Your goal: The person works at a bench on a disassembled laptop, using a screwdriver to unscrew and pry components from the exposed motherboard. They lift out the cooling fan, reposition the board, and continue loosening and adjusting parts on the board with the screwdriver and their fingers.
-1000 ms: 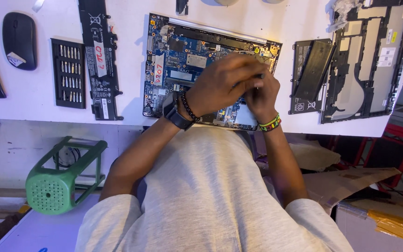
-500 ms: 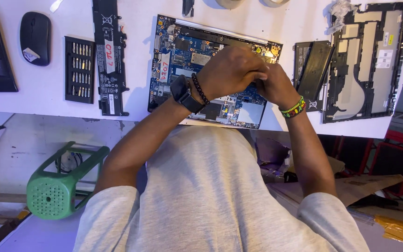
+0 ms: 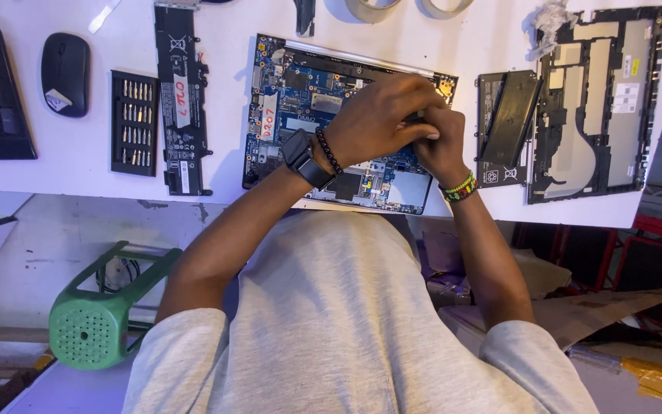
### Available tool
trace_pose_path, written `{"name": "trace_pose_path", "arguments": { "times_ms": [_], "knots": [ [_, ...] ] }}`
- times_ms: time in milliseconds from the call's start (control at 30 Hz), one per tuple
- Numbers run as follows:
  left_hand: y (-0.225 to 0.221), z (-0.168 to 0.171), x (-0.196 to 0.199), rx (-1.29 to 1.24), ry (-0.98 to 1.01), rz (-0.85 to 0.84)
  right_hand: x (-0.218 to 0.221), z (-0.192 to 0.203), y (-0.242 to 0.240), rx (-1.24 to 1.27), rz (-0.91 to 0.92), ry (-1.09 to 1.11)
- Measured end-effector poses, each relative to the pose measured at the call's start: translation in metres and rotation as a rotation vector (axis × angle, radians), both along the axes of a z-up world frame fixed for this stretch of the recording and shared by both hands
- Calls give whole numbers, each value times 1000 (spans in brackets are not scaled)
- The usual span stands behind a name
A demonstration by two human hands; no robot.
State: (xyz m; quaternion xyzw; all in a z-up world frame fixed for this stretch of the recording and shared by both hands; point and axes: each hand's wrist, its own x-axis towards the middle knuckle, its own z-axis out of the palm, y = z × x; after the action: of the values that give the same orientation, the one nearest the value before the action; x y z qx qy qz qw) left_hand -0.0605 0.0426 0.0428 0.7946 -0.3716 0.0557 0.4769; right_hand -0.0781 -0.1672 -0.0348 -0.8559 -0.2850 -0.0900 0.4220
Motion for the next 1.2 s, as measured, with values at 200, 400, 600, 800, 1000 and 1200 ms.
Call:
{"name": "trace_pose_path", "arguments": {
  "times_ms": [200, 400, 600, 800, 1000, 1200],
  "knots": [
    [10, -6, 5, 60, -174, 11, 7, -8, -9, 11, 114, 198],
    [-9, -11, 4, 98, -91, 236, -7, 44, 28, 316, -26, 342],
    [-14, 1, 12, 245, -62, 138, -9, 5, 13, 164, -134, 136],
    [1, -8, 13, -56, -51, -65, 2, -34, -1, 173, 48, 115],
    [-14, -26, 15, 30, -152, 202, -4, 4, 14, 302, -49, 136],
    [-7, -17, 14, 36, -146, 76, -20, -21, 23, 343, -142, 119]
  ]
}}
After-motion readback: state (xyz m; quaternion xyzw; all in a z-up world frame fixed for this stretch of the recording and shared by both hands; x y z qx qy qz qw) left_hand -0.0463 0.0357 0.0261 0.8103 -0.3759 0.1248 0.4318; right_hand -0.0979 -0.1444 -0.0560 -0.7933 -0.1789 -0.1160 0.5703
